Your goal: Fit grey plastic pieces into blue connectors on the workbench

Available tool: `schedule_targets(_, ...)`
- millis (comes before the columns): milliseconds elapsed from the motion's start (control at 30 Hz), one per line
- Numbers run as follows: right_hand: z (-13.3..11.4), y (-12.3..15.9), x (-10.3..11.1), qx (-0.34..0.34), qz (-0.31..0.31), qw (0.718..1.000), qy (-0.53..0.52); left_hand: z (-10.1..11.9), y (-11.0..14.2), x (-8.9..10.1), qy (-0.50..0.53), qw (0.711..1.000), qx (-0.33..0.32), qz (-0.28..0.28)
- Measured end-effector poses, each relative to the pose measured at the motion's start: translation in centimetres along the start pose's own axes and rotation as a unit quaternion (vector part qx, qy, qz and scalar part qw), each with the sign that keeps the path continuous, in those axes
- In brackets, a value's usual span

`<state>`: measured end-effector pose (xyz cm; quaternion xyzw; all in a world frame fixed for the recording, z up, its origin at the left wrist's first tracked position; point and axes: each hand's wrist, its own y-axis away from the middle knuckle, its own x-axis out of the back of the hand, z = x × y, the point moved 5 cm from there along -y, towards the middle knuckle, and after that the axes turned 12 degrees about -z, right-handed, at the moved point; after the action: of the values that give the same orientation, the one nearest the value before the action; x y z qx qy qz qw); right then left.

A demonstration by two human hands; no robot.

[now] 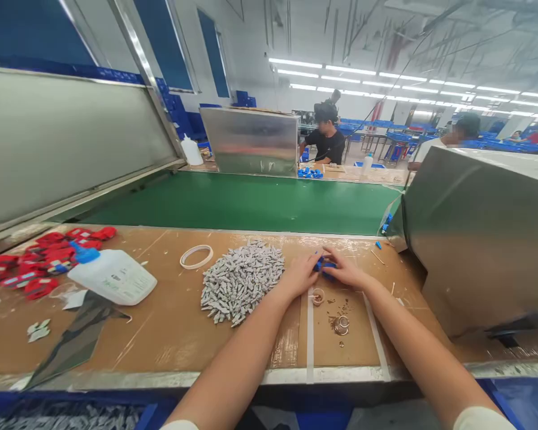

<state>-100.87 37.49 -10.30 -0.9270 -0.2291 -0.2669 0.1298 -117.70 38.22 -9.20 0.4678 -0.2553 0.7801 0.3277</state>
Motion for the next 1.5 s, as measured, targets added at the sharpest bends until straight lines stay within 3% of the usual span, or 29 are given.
schedule_targets(100, 1.2, 0.8, 2.1, -0.019, 0.036, 0.993, -0.111, 0.1, -0.7, -0.3, -0.042, 0.999, 0.011, 0.012)
schedule_targets(233, 0.6, 1.8, 4.5, -0.08, 0.105, 0.991, -0.019, 0.1, -1.5, -0.6, -0.049, 0.999, 0.011, -0.004)
schedule_targets(333, -1.4, 2.2, 4.6, -0.083, 0.127, 0.987, 0.045, -0.2, -1.4, -0.4, -0.031, 0.999, 0.027, -0.002)
schedule_targets(400, -2.8, 2.1, 4.2, -0.075, 0.134, 0.985, 0.078, -0.3, -1.2, 0.1, 0.003, 0.999, 0.029, 0.03)
schedule_targets(500, -4.1, 1.4, 3.4, -0.056, 0.128, 0.987, 0.084, -0.3, -0.5, 1.3, 0.125, 0.984, 0.034, 0.126)
schedule_targets(600, -4.4, 0.5, 2.5, -0.047, 0.1, 0.992, 0.062, -1.2, 0.5, 3.1, 0.311, 0.922, 0.054, 0.226)
schedule_targets(700, -4.7, -1.1, 1.2, -0.035, 0.034, 0.997, 0.067, -2.7, 2.3, 6.0, 0.485, 0.805, 0.034, 0.34)
schedule_targets(800, -6.3, -3.3, -1.0, 0.022, -0.099, 0.987, 0.127, -4.0, 4.2, 9.0, 0.594, 0.676, -0.035, 0.434)
schedule_targets(867, -7.3, -4.8, -2.6, 0.027, -0.163, 0.968, 0.187, -4.4, 4.9, 10.1, 0.615, 0.637, -0.065, 0.46)
schedule_targets(933, -7.6, -6.5, -3.8, -0.02, -0.177, 0.951, 0.251, -4.6, 4.9, 10.2, 0.607, 0.641, -0.063, 0.465)
schedule_targets(1033, -7.6, -8.5, -5.6, -0.079, -0.178, 0.931, 0.31, -4.7, 4.4, 9.6, 0.563, 0.683, -0.038, 0.463)
schedule_targets(1200, -7.6, -9.3, -7.5, -0.081, -0.182, 0.915, 0.352, -4.9, 3.9, 8.0, 0.498, 0.756, 0.047, 0.421)
schedule_targets(1267, -7.7, -9.1, -7.0, -0.075, -0.162, 0.916, 0.359, -4.8, 3.3, 7.2, 0.52, 0.763, 0.055, 0.38)
schedule_targets(1367, -8.0, -7.7, -4.5, -0.08, -0.102, 0.924, 0.361, -3.7, 2.7, 6.8, 0.538, 0.765, 0.02, 0.354)
schedule_targets(1500, -8.0, -3.0, -0.5, -0.038, 0.01, 0.962, 0.271, -1.7, 1.8, 6.0, 0.532, 0.796, 0.026, 0.288)
